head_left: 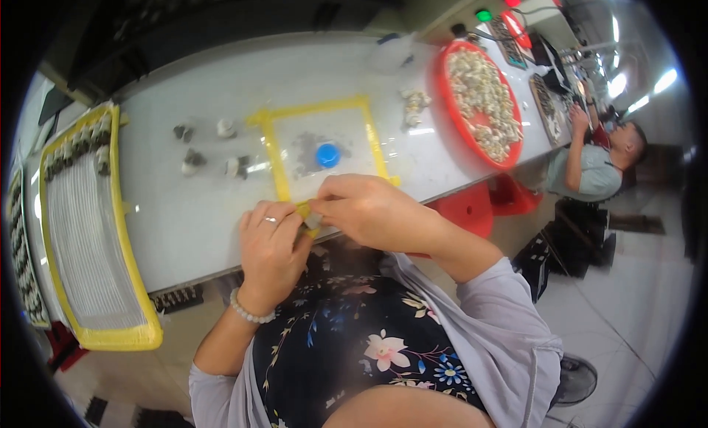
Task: The person assembles plastic components by hand, attaching white assembly pieces to black bases and organizing the completed components on a yellow tray.
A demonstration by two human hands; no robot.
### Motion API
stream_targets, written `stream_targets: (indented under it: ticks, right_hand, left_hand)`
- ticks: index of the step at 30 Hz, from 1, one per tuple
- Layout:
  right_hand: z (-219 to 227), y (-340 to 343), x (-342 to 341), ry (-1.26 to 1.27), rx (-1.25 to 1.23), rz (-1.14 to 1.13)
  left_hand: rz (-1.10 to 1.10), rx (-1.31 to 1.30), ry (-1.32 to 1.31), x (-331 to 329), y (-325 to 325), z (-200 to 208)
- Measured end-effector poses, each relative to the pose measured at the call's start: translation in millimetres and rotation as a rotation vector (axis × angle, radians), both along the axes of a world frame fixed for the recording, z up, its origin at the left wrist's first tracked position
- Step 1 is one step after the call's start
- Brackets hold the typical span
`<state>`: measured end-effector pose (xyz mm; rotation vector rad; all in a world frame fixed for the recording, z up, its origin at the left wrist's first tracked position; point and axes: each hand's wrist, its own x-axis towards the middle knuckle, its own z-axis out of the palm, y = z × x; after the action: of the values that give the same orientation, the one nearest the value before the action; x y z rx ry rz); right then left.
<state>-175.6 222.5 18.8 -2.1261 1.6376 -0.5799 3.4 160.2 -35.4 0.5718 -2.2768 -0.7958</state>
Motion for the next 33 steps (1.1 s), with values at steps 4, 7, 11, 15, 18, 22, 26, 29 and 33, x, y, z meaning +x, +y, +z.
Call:
stream_targets:
  ticks: [4, 7, 11, 15, 18, 22, 26, 29, 33]
  right_hand:
    - [-0.4, 6.3, -9.8, -0.169, -0.013, -0.075]
    - [-1.9, 10.9, -29.8, -0.297, -0.004, -0.272]
    - [-12.7, 16.0, -84.6, -0.066, -0.234, -0.689]
    - [-29.7, 17.4, -118.4, 0.093, -0.16, -0.779]
    - [-32.0, 16.8, -121.3, 0.099, -0.169, -0.715]
    - [-26.0, 16.3, -117.0, 0.111, -0.13, -0.741]
    - [-32.2, 17.8, -120.7, 0.065, -0.151, -0.7]
    - [-25.0, 12.8, -109.1, 0.083, -0.1, -0.725]
    - [-25.6, 16.2, -114.4, 0.094, -0.032, -0.704]
  left_hand:
    - [0.014, 0.014, 0.011, -8.6, -3.5, 2.5]
    - [0.028, 0.059, 0.013, -5.4, -4.0, 2.3]
    - [0.026, 0.111, 0.041, 9.2, -2.0, 8.1]
    - [0.055, 0.31, 0.116, 15.1, -0.3, 14.0]
    - [0.157, 0.336, 0.183, 43.7, -14.0, 28.6]
    - [0.576, 0.111, -0.006, 111.9, -61.0, 59.4]
    - [0.78, -0.05, -0.115, 157.7, -133.1, 55.4]
    - [0.785, -0.136, -0.283, 167.3, -172.0, 34.2]
    - [0.757, -0.212, -0.377, 155.3, -189.7, 21.1]
